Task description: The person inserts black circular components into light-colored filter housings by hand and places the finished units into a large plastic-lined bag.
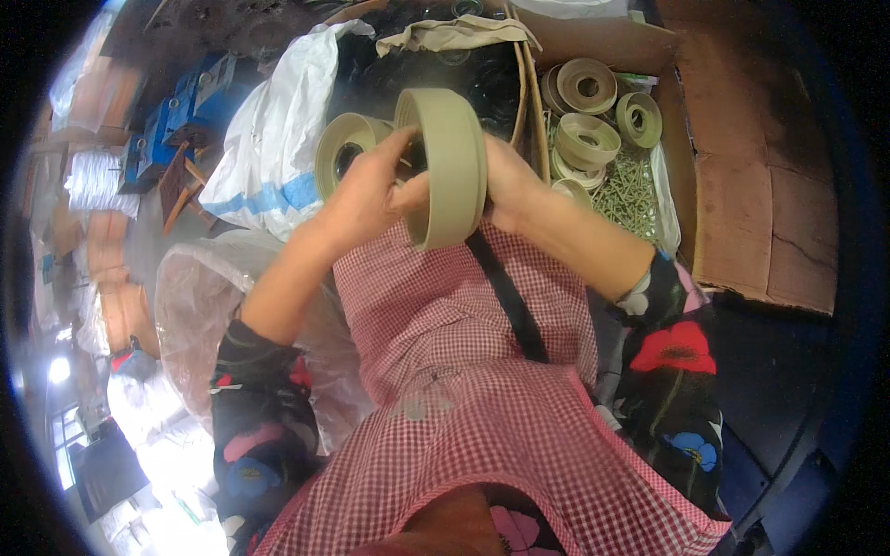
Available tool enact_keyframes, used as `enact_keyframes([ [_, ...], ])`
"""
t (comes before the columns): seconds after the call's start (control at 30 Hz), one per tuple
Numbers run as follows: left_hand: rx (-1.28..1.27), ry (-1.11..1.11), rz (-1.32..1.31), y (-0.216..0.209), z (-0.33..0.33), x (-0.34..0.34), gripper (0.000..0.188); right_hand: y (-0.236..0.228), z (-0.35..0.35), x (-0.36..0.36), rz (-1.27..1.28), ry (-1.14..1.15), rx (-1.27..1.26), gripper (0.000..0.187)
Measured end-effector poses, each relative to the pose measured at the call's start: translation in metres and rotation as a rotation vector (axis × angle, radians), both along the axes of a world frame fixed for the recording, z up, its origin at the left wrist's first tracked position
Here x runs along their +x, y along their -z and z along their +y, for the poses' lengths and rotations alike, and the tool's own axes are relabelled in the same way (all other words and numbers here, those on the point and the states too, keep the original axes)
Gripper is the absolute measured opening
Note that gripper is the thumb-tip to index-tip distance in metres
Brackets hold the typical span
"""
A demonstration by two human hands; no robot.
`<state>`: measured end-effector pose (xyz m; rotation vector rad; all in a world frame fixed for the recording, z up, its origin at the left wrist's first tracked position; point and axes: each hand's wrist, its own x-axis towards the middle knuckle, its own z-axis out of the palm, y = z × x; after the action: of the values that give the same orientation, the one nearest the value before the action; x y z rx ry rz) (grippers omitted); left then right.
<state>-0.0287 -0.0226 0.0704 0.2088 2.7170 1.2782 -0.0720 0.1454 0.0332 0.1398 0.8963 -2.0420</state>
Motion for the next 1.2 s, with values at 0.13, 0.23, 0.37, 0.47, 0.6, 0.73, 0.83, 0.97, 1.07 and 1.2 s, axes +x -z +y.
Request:
enact_keyframes([
  [0.13,-0.030,0.038,-0.190,-0.026,-0.038,0.004,0.057,0.008,0.000,-0.017,0.120,-0.415,0.178,0.032],
  [0.23,-0.163,-0.104,-0.014,-0.015,-0.075,-0.003,0.055,0.030,-0.017,-0.051,0.527,-0.291,0.368,0.035],
  [0.37,-0.330,-0.259,-0.109,0.005,-0.109,-0.018,0.064,0.088,-0.070,-0.092,0.556,-0.409,0.957,0.051],
  [0.47,-0.573,-0.276,-0.122,0.073,-0.146,-0.006,0.074,0.147,-0.123,-0.078,0.358,-0.347,0.876,0.069],
  [0.6,-0.228,-0.480,-0.171,0.072,-0.137,0.003,0.075,0.153,-0.117,-0.082,0.242,-0.433,0.651,0.079],
  [0.73,-0.039,-0.515,-0.116,0.072,-0.110,0.013,0.075,0.176,-0.099,-0.102,0.216,-0.554,0.587,0.077],
  [0.83,-0.029,-0.435,0.019,0.075,-0.113,0.030,0.071,0.165,-0.101,-0.098,0.242,-0.547,0.516,0.072],
  [0.97,0.196,-0.644,-0.152,0.066,-0.130,0.032,0.064,0.143,-0.112,-0.077,0.280,-0.349,0.353,0.072],
  [1.07,0.486,-0.827,-0.270,0.072,-0.145,0.039,0.058,0.079,-0.105,-0.045,0.478,-0.173,0.164,0.074],
  [1.2,0.751,-0.846,-0.413,0.043,-0.109,0.045,0.059,0.080,-0.084,-0.038,0.846,-0.026,0.322,0.067],
])
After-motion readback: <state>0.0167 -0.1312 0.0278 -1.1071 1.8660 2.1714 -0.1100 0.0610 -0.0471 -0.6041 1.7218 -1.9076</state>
